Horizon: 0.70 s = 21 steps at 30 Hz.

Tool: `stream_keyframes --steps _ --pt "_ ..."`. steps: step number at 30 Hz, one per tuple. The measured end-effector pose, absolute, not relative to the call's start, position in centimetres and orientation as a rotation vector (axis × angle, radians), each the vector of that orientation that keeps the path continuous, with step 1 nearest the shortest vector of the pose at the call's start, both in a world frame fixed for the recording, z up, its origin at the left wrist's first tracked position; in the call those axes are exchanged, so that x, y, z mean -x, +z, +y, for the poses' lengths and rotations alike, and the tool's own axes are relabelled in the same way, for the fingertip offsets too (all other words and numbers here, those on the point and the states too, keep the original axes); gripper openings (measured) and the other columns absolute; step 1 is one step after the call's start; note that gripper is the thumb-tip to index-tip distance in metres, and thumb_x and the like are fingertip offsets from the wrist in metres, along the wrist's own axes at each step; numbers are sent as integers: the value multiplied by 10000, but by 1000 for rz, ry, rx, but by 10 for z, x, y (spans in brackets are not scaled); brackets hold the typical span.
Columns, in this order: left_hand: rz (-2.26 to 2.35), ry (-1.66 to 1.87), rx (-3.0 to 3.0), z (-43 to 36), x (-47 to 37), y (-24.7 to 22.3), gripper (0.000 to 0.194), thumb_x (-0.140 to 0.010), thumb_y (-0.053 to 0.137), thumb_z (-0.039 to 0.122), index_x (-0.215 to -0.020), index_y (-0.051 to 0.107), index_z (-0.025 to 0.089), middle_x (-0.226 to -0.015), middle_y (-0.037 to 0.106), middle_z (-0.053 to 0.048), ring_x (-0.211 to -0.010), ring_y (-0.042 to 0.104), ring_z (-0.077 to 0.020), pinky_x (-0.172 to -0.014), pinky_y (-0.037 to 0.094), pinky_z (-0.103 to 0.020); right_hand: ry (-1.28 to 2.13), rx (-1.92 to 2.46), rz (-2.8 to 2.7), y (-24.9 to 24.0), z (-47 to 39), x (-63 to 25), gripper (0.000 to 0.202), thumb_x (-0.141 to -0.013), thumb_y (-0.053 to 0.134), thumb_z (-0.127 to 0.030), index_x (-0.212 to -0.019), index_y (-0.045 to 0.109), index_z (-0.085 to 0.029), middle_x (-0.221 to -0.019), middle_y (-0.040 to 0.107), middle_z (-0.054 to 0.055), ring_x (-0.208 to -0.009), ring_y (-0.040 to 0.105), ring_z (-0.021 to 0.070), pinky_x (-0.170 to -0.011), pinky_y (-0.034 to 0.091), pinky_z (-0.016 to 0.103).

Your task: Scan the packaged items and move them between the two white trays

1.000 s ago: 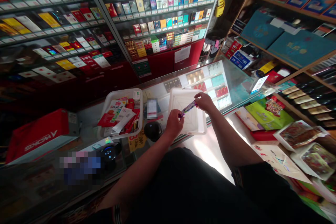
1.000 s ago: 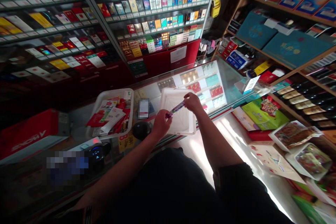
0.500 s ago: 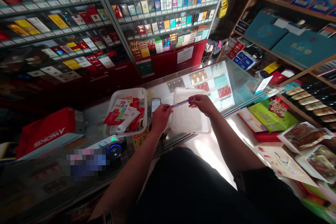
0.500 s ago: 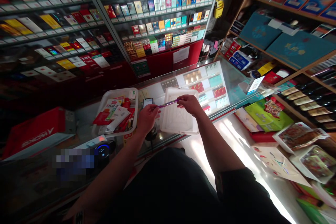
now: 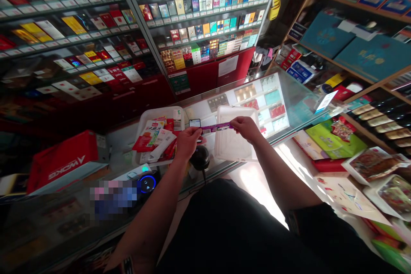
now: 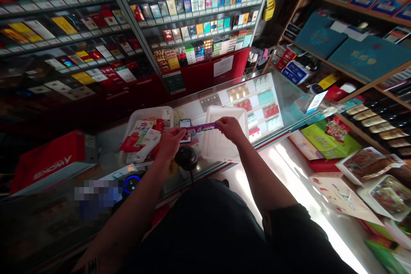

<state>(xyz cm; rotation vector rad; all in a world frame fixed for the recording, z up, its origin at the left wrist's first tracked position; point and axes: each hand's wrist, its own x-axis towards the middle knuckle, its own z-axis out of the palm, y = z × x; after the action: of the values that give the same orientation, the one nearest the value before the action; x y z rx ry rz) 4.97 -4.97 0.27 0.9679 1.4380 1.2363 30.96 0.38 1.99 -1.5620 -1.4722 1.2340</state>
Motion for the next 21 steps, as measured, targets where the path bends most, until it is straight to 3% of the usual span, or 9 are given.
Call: stream_keyframes --steps 6,10,12,16,21 --pt "1430 1192 -972 -45 -32 1 322 -722 847 456 -839 787 163 -658 708 -7 -587 625 -138 -570 529 -250 1243 1551 -1457 7 2 -297 221 -821 687 -365 -819 766 -159 -646 670 9 -610 575 133 -621 483 240" --pt "1405 1162 -1002 -39 -17 -9 315 -717 842 434 -870 795 163 -674 716 -11 -612 639 -145 -622 532 -266 1293 1513 -1401 2 0 -292 266 -767 753 -356 -920 796 -143 -830 773 62 -766 673 182 -737 539 283" --pt "1402 1106 -1054 -34 -9 -15 291 -733 819 422 -875 800 168 -714 738 -24 -672 674 -167 -691 555 -293 1269 1535 -1405 2 -2 -290 251 -780 750 -351 -917 804 -148 -1015 809 97 -924 720 219 -844 557 308" --pt "1486 995 -1354 -24 9 -24 204 -795 748 362 -892 817 197 -998 804 -74 -962 735 -239 -962 576 -402 1197 1576 -1481 -3 -6 -285 192 -832 712 -339 -874 822 -187 -1350 748 84 -1214 694 261 -1036 525 350" --pt "1546 803 -1789 -15 29 -31 141 -864 697 288 -878 821 221 -1434 691 -74 -1379 598 -301 -1256 401 -504 1123 1453 -1549 -23 -7 -282 163 -842 713 -342 -850 841 -241 -1424 709 78 -1278 677 303 -1097 499 456"
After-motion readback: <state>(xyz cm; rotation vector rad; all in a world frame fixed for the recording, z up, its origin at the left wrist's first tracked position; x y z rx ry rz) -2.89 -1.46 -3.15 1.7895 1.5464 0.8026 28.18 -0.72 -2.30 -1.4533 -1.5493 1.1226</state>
